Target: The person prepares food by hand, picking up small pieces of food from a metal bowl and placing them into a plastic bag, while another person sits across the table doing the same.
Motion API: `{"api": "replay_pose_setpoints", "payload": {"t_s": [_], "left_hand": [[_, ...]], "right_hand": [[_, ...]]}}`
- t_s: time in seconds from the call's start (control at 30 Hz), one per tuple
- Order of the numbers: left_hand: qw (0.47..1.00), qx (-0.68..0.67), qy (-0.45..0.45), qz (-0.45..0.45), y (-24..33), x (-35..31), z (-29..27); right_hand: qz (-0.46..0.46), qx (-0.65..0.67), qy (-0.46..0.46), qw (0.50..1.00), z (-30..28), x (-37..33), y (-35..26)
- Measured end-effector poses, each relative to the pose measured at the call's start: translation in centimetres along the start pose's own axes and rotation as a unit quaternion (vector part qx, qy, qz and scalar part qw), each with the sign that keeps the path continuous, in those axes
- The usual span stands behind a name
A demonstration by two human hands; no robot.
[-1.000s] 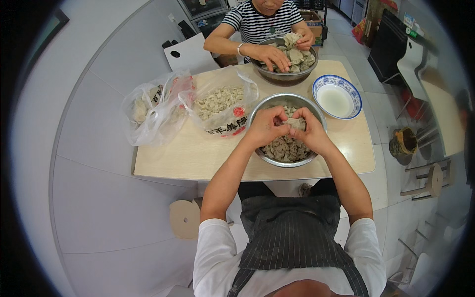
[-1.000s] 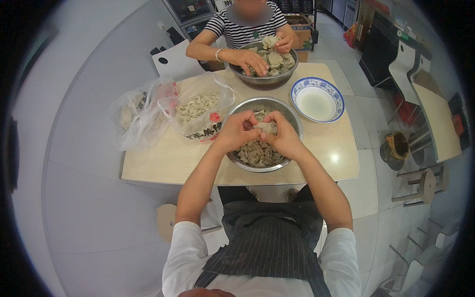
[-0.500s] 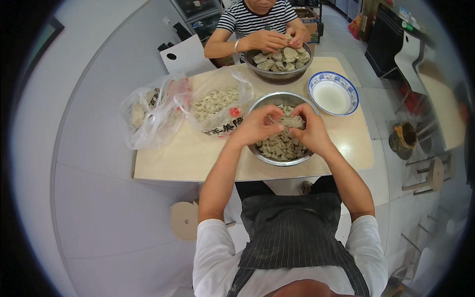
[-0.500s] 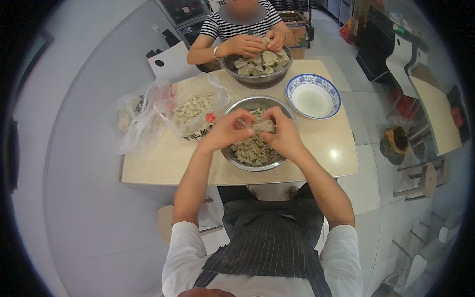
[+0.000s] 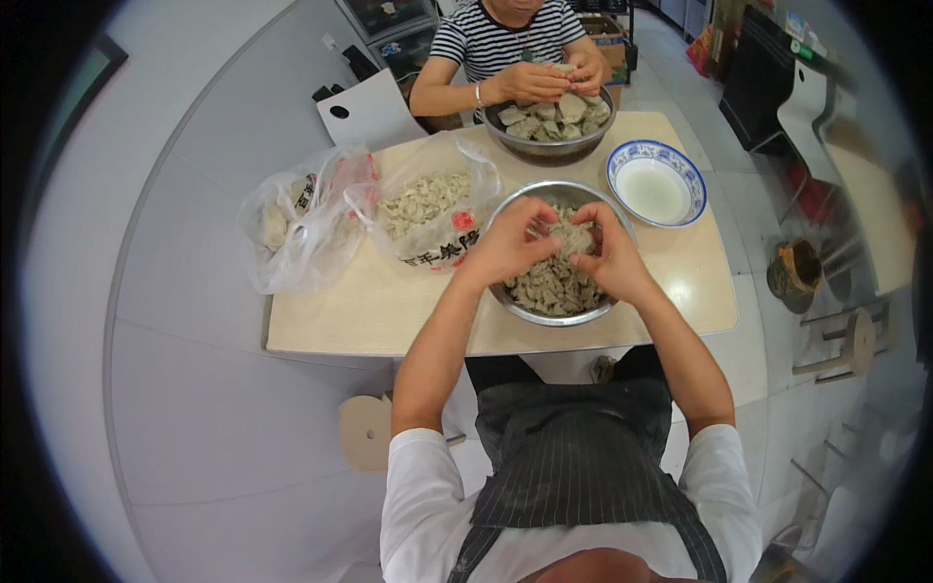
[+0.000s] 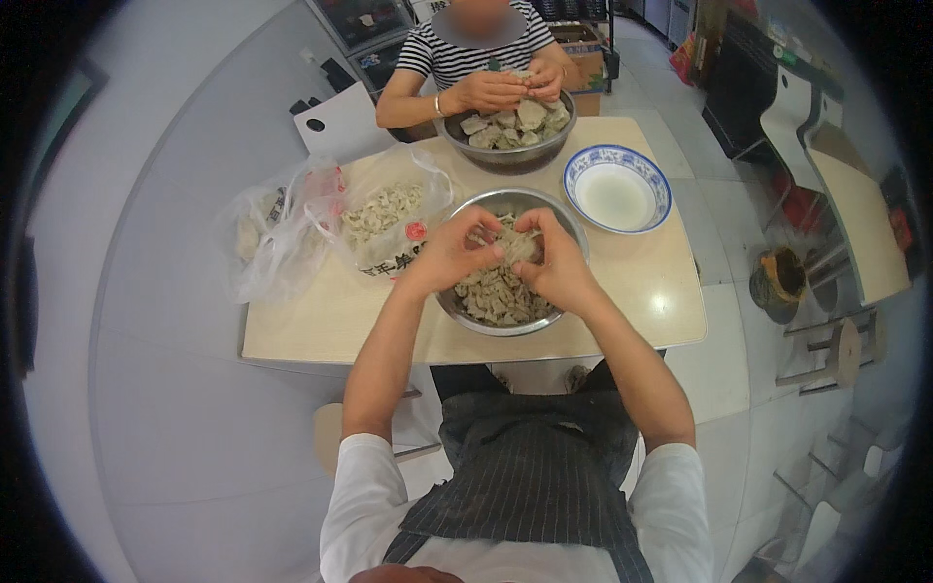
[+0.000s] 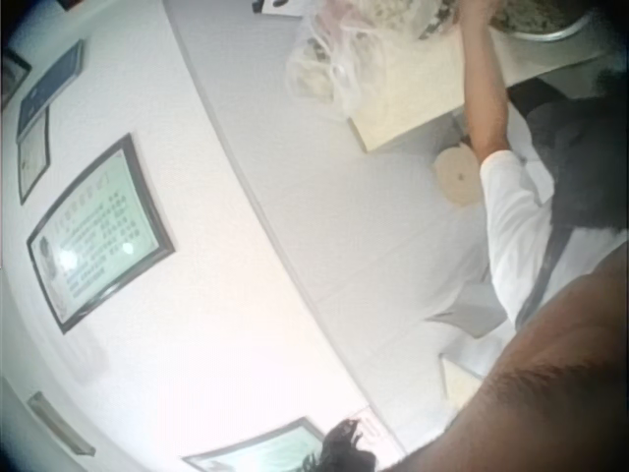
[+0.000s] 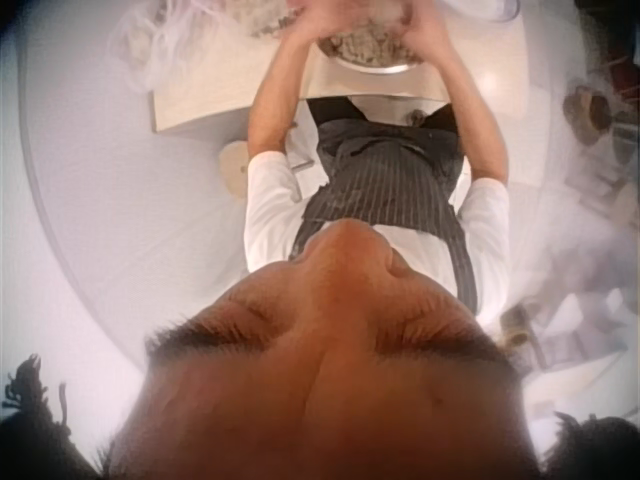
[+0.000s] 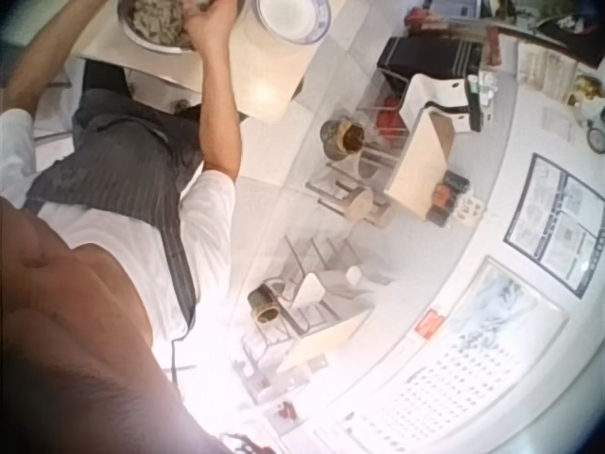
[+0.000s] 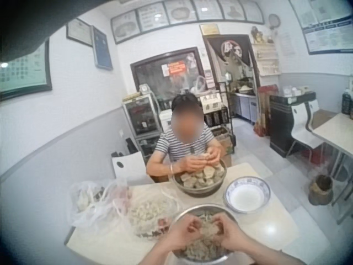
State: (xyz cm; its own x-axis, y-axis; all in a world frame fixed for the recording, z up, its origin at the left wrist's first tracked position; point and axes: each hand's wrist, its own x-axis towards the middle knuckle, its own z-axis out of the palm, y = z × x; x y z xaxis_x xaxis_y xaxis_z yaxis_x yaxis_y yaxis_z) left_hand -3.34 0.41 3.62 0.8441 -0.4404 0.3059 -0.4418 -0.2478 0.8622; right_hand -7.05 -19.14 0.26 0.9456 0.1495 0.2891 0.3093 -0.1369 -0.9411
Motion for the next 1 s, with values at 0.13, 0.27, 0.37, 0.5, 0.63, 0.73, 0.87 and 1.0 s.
{"api": "replay_pose_setpoints", "payload": {"t_s": [0.13,0.27,0.37,0.5,0.63,0.73,0.87,1.0], "left_hand": [[0.994,0.026,-0.074,-0.077,0.0,0.2,0.7],[0.995,0.002,-0.073,-0.062,0.2,-0.3,0.6],[0.994,-0.076,-0.030,-0.075,-0.9,-0.9,1.1],[0.967,-0.205,0.028,-0.149,-0.8,-1.0,1.3],[0.962,-0.215,0.091,-0.139,-0.9,-0.6,2.0],[0.968,-0.175,0.127,-0.126,-1.4,-0.4,2.2],[0.970,-0.112,0.163,-0.144,-1.7,0.0,1.6],[0.970,-0.096,0.186,-0.122,-3.0,0.0,-0.4]], "right_hand": [[0.066,-0.026,-0.021,0.997,0.3,-0.1,-1.7],[0.097,0.136,-0.080,0.983,-0.5,-0.2,-0.2],[0.074,0.169,-0.083,0.979,-0.6,0.0,0.0],[0.130,0.248,-0.055,0.958,-0.2,0.1,-0.6],[0.104,0.235,-0.012,0.966,0.7,0.1,0.4],[0.069,0.194,0.010,0.979,1.3,0.0,0.3],[0.045,0.129,0.014,0.991,1.0,-0.2,-0.6],[0.051,0.078,-0.031,0.995,-0.3,-0.4,-0.7]]}}
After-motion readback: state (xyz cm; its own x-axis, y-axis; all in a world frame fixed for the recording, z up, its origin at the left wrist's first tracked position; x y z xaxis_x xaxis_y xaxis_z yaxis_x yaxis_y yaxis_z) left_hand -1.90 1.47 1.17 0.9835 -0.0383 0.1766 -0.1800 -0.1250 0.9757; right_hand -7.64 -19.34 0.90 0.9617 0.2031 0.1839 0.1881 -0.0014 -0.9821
